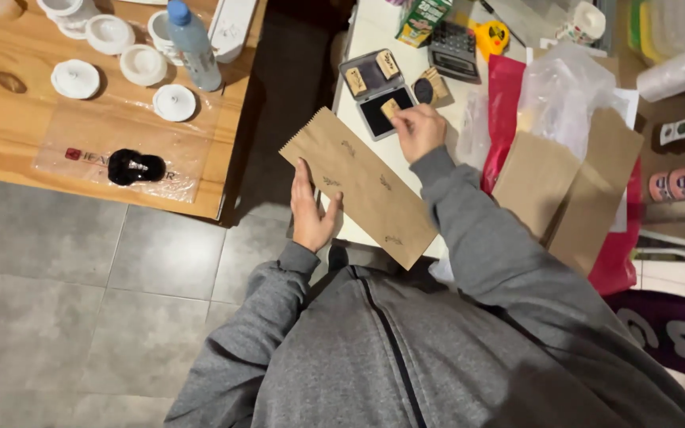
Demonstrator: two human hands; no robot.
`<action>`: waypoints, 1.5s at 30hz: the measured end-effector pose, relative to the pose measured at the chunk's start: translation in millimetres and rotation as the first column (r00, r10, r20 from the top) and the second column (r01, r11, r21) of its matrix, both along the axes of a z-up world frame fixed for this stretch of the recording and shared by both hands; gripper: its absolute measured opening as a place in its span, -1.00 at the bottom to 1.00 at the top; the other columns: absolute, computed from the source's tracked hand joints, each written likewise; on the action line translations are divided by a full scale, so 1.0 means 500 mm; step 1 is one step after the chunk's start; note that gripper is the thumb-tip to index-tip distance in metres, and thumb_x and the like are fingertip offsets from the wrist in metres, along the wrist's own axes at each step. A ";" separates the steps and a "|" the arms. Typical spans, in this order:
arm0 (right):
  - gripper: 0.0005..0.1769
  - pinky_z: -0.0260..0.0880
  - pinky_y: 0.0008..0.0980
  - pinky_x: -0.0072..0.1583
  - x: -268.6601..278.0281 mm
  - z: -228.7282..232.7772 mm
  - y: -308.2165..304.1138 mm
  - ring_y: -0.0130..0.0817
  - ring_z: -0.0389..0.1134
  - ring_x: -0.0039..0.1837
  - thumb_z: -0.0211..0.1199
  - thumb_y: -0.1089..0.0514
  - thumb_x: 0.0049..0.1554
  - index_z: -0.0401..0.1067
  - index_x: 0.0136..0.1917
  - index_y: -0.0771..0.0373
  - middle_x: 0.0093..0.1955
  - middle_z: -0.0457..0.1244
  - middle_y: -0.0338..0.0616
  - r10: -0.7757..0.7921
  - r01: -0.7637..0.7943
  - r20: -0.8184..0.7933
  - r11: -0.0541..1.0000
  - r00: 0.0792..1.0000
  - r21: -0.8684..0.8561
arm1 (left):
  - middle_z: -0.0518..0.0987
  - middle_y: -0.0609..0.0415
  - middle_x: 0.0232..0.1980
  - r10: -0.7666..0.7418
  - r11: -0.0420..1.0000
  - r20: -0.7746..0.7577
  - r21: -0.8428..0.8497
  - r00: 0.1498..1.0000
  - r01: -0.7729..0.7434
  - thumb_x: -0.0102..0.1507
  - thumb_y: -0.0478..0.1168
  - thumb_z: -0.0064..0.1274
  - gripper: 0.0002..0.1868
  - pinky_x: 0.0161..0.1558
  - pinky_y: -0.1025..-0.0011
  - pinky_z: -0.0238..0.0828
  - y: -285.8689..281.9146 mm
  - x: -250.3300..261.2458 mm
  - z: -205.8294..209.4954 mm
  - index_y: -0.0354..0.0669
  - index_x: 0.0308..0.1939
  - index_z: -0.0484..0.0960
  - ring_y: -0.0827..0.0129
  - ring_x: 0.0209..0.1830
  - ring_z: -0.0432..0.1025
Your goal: Stamping logos onto brown paper bags using an ink pad and wooden stamps.
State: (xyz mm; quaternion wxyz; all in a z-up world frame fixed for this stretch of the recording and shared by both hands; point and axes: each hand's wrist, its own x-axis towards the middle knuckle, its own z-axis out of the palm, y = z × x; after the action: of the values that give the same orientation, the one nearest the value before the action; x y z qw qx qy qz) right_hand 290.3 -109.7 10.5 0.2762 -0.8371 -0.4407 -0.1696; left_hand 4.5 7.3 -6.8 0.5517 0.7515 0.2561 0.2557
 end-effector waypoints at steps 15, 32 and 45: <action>-0.86 0.47 -0.31 -0.03 -0.272 0.134 -0.119 -0.23 0.44 -0.10 0.40 -0.01 0.11 0.63 -0.25 0.01 -0.21 0.38 -0.32 0.241 -0.311 -0.321 0.931 0.916 -0.189 | -0.03 -0.20 0.65 0.003 0.999 -0.009 0.038 1.000 -0.003 0.26 -0.09 0.24 0.14 0.45 -0.30 -0.15 -0.007 -0.002 -0.015 -0.10 0.67 -0.28 -0.18 0.61 -0.08; -0.86 0.46 -0.29 -0.05 -0.045 0.101 -0.074 -0.25 0.45 -0.10 0.50 -0.09 0.04 0.65 -0.10 -0.17 -0.26 0.35 -0.33 -0.107 0.112 0.052 0.989 0.993 -0.101 | -0.02 -0.20 0.64 0.111 0.987 0.075 0.110 0.991 -0.119 0.30 -0.07 0.21 0.08 0.44 -0.26 -0.08 -0.007 0.006 -0.023 -0.13 0.66 -0.24 -0.19 0.58 -0.01; -0.98 0.45 -0.47 -0.01 -0.267 0.039 -0.281 -0.47 0.44 -0.05 0.41 -0.04 0.09 0.64 -0.17 -0.23 -0.15 0.35 -0.56 -0.151 0.147 0.008 0.948 0.988 -0.281 | 0.01 -0.28 0.63 0.108 0.983 0.127 0.134 0.986 -0.125 0.26 -0.16 0.26 0.10 0.49 -0.16 -0.06 -0.012 0.001 -0.024 -0.24 0.65 -0.21 -0.25 0.57 0.03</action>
State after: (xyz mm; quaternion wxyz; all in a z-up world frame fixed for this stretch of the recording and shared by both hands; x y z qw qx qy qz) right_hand 156.7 -250.0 30.1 0.1439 -0.8999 -0.3938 -0.1199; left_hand 5.0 1.3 -18.7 0.4956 0.7557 0.2472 0.3495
